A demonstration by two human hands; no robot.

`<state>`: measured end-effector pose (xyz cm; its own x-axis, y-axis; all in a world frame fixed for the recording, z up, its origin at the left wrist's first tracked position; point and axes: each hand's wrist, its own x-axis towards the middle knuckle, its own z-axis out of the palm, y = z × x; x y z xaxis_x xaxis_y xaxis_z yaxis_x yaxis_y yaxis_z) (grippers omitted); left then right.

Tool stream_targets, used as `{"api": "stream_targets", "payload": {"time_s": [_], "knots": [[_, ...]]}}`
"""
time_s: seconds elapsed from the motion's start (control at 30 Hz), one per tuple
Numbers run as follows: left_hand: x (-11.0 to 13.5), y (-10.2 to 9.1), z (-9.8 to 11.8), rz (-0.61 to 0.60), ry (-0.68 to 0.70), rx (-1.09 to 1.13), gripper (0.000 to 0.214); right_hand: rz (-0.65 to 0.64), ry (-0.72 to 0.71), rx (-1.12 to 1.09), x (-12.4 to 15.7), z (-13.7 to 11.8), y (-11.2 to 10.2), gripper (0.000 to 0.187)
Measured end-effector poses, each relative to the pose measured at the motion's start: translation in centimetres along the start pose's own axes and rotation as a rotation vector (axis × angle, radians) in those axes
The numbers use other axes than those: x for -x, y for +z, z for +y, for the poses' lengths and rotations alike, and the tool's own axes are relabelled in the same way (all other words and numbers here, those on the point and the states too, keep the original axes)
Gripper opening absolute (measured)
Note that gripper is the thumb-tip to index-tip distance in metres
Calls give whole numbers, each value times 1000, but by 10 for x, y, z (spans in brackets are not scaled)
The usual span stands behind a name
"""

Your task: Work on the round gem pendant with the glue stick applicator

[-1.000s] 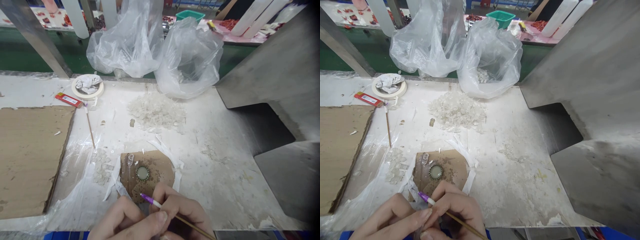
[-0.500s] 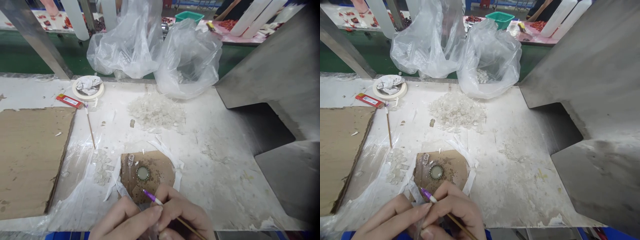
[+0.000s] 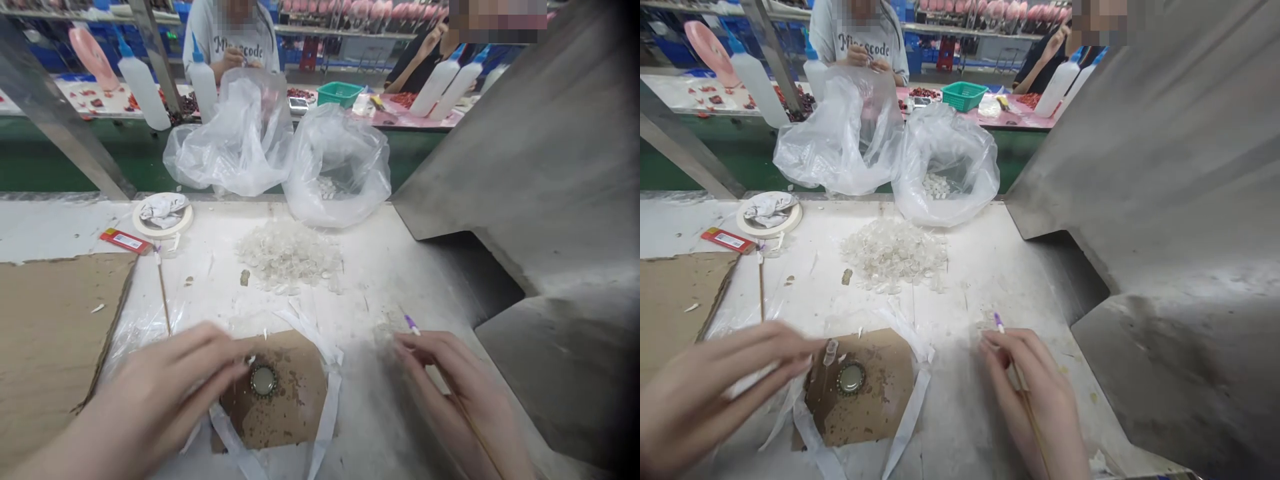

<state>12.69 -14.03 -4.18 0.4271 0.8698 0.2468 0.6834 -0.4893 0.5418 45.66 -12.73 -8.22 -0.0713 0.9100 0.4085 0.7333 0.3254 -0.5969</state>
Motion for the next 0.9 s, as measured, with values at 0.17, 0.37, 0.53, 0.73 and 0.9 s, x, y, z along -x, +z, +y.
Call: {"api": "stream_targets", "payload": {"time_s": [0.17, 0.37, 0.53, 0.73, 0.9], "knots": [[-85, 15, -34, -214, 232, -379, 32, 25, 161, -234, 13, -14, 10, 21], [-96, 24, -40, -326, 231, -493, 40, -177, 250, -619, 37, -67, 49, 22], [-94, 24, -49, -292, 313, -517, 40, -369, -18, -584, 35, -72, 65, 22], [-80, 1, -43, -32, 326, -328, 24, -364, -117, -429, 35, -71, 73, 26], [-25, -25, -11, 156, -74, 319, 33, -258, 34, -789, 27, -80, 63, 29]]}}
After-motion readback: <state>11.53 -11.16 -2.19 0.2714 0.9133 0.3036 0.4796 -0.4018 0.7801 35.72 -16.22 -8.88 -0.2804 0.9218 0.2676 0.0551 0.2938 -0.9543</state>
